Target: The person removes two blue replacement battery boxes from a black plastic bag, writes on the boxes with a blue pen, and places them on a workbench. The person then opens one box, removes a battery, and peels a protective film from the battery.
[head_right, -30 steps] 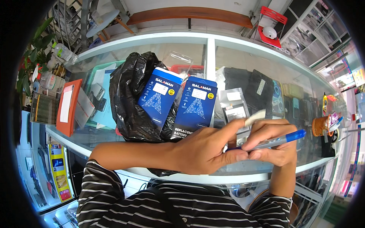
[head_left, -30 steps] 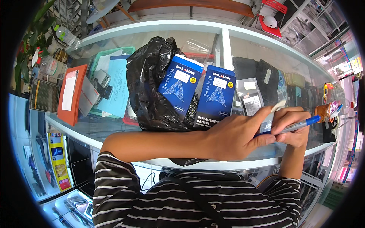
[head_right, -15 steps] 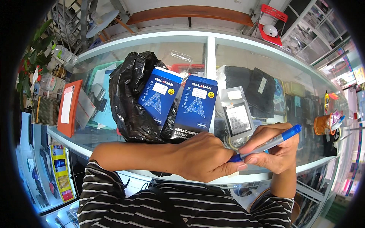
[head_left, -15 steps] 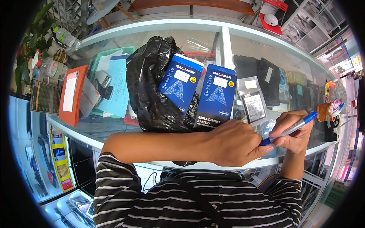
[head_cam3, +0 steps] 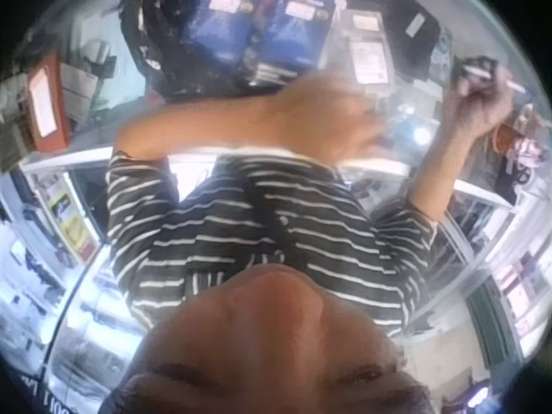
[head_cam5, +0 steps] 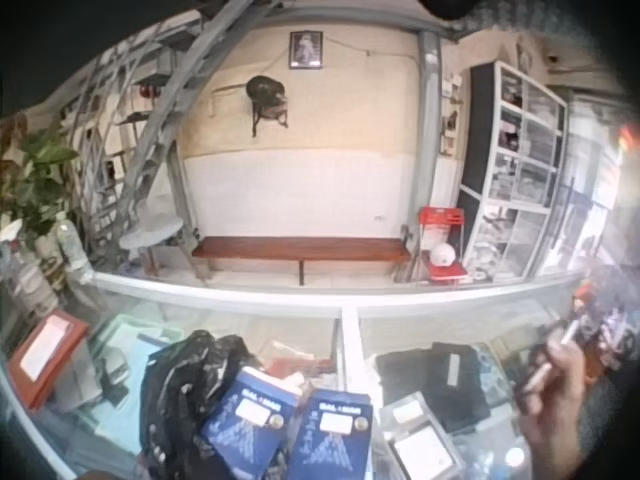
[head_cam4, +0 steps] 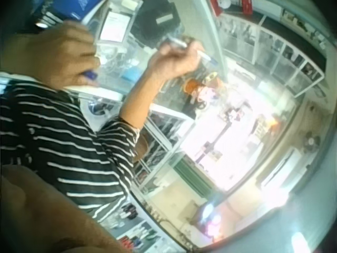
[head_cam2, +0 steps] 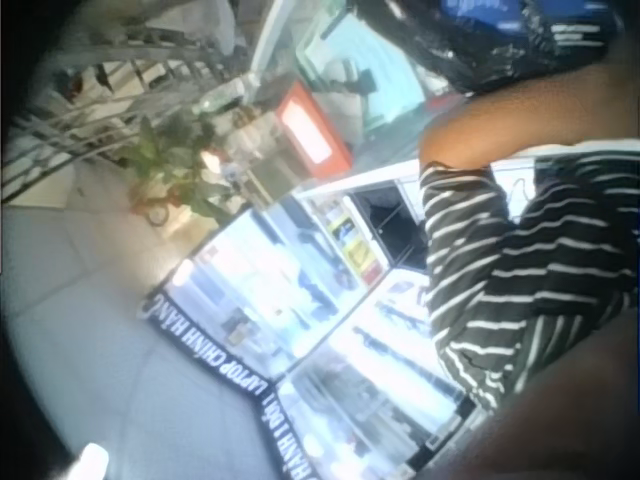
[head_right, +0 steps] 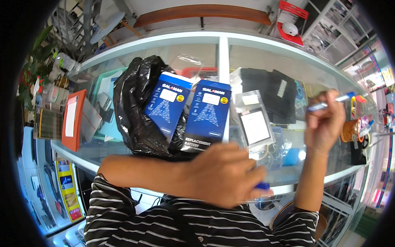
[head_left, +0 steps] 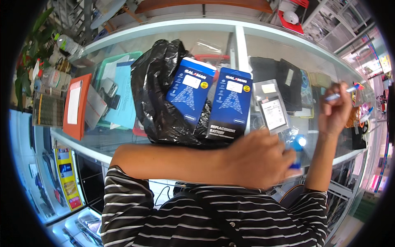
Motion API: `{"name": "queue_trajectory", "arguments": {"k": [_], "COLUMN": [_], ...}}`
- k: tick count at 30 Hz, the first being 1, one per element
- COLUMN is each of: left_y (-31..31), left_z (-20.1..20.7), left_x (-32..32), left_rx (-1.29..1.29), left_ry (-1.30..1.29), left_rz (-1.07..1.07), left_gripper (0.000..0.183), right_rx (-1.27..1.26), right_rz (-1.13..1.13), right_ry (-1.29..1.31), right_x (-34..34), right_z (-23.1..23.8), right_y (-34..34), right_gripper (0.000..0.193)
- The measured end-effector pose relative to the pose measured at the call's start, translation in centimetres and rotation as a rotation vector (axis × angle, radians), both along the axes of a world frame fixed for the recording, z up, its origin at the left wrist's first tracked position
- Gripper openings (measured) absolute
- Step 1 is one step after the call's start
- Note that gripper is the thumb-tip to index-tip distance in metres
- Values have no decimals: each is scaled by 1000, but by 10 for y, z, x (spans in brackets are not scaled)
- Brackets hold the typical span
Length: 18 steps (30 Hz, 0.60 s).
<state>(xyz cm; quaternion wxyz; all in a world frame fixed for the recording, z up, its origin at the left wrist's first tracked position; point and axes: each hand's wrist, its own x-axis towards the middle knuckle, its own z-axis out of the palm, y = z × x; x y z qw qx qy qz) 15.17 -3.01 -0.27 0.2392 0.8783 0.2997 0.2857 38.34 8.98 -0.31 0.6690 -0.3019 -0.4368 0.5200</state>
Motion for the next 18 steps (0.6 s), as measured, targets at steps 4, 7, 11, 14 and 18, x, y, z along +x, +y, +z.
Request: {"name": "queue_trajectory", "arguments": {"k": [4, 7, 11, 14, 18], "left_y": [29, 35, 39, 38, 36], "left_z": [-47, -69, -69, -74, -74], "left_x": [5, 5, 5, 7, 15], "left_rx": [178, 178, 266, 196, 125], "left_ry": [-37, 42, 161, 122, 119], "left_rz": [197, 240, 298, 288, 294], "left_gripper": [45, 50, 53, 55, 56], "right_rx": [12, -63, -163, -173, -187], "right_rz": [76, 180, 203, 249, 276], "right_ry": [-235, -276, -438, -553, -584], "right_x": [-28, -40, -54, -51, -53], "right_z": [-25, -41, -55, -62, -63], "right_y": [-2, 4, 20, 24, 22], "right_gripper": [23, 17, 14, 10, 15]}}
